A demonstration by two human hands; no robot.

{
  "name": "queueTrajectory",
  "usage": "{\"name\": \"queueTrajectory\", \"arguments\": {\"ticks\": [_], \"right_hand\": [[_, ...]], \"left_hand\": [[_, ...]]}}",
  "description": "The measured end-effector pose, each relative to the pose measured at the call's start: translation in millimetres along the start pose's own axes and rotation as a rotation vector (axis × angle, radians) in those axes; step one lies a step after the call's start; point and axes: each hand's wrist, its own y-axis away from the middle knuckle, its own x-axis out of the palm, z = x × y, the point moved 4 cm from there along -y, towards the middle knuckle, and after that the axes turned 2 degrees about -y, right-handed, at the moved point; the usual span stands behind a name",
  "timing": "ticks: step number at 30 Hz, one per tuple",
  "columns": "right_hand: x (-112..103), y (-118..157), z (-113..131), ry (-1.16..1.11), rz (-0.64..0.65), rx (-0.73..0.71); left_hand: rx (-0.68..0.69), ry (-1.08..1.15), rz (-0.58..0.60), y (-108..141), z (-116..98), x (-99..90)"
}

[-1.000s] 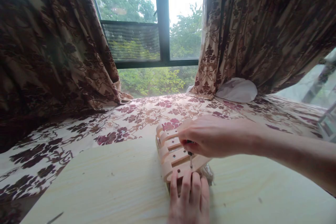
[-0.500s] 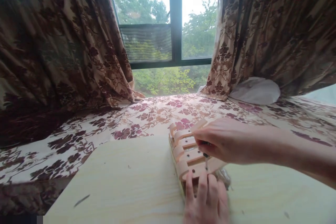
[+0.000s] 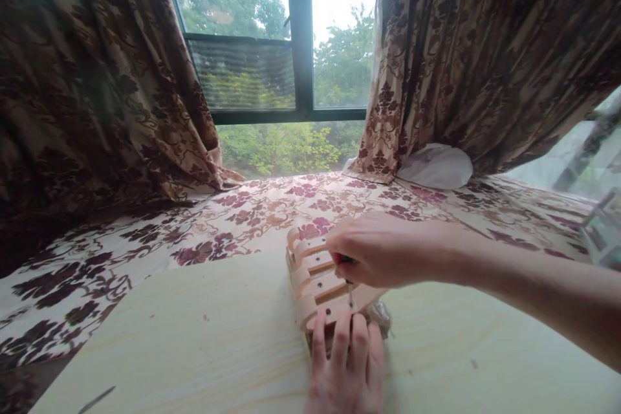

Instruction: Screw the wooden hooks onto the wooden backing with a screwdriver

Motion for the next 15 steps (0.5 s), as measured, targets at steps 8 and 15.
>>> {"name": "queueTrajectory", "arguments": {"ticks": [8, 15], "right_hand": [[-9, 4, 1, 0.016, 0.029, 0.034], [-4, 5, 7, -0.026, 0.022, -0.001]], "left_hand": [[0.020, -0.023, -0.110, 2, 2, 6.2], [0.025, -0.050, -0.199, 4, 1, 13.6]]}}
